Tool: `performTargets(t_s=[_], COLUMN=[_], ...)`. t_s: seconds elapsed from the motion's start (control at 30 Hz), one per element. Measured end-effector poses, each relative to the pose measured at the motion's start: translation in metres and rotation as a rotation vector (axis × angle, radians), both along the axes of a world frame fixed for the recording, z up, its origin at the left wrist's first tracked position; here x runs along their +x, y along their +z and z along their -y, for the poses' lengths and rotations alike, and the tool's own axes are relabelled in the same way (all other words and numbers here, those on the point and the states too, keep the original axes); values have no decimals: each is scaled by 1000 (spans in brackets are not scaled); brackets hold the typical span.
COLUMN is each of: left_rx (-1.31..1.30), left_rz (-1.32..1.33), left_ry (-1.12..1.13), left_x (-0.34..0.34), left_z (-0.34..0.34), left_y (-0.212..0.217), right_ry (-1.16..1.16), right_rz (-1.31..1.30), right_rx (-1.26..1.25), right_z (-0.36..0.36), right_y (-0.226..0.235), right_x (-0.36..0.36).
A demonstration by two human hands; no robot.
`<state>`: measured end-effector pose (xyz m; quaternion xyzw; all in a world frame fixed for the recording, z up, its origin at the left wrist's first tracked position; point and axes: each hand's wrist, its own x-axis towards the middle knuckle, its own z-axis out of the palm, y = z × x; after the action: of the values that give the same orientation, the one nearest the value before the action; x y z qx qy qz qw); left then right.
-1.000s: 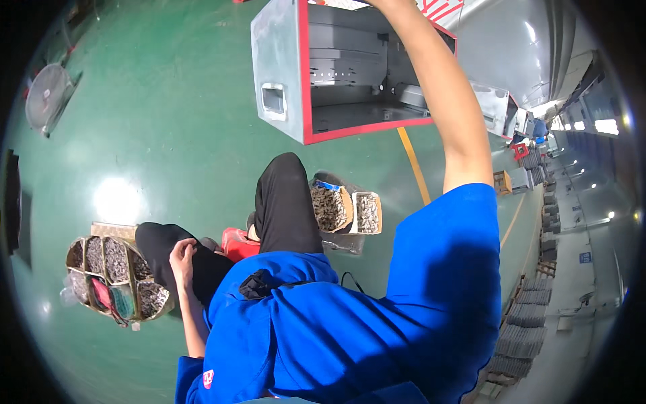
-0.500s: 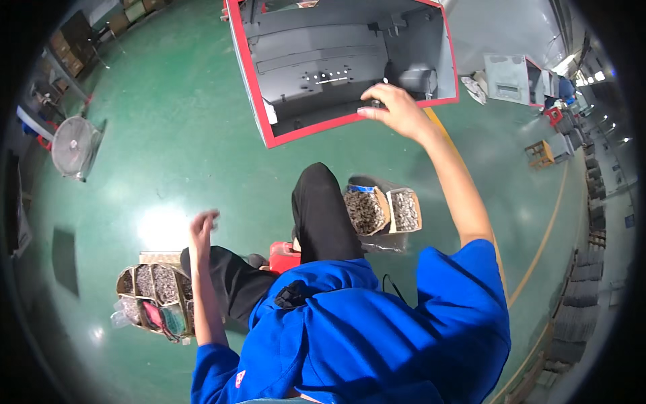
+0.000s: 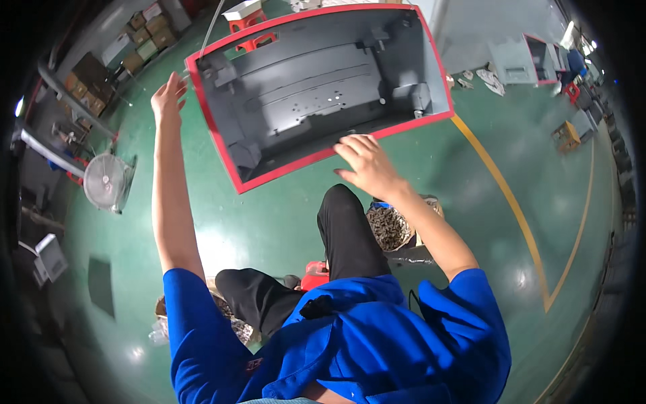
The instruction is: Manually installing small components onto a metal housing frame.
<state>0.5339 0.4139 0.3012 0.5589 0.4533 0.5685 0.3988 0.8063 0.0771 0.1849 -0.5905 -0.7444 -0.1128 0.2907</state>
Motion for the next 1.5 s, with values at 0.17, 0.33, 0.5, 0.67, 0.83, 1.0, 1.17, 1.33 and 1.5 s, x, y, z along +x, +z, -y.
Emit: performTargets(t_s=[0.17, 0.33, 0.5, 0.67, 0.83, 1.0, 1.17, 1.33, 1.5], left_rx=[-64, -12, 14, -51, -72, -94, -118, -62, 315], left_rz=[6, -16, 69, 181, 250, 296, 361, 355, 142], left_ry=[-33, 56, 97, 99, 77, 92, -84, -21, 34], left_x=[0, -20, -17, -19, -20, -11, -29, -46, -42], left_z=[1, -20, -21, -8, 10, 15, 6, 20, 93], left_y=[5, 8, 7, 8, 12, 12, 2, 0, -11], right_ry=[47, 61, 59, 70, 26, 18, 11, 17, 65], right_rz=[-38, -33, -50, -68, -69, -47, -55, -56, -77], right_rx=[90, 57, 82, 89, 85, 51, 21, 19, -17], right_z=[0, 0, 1, 0, 0, -1, -6, -10, -14], right_y=[-9, -1, -3, -1, 1, 9, 6, -1, -6], right_x=[-10, -25, -27, -34, -40, -39, -37, -34, -34])
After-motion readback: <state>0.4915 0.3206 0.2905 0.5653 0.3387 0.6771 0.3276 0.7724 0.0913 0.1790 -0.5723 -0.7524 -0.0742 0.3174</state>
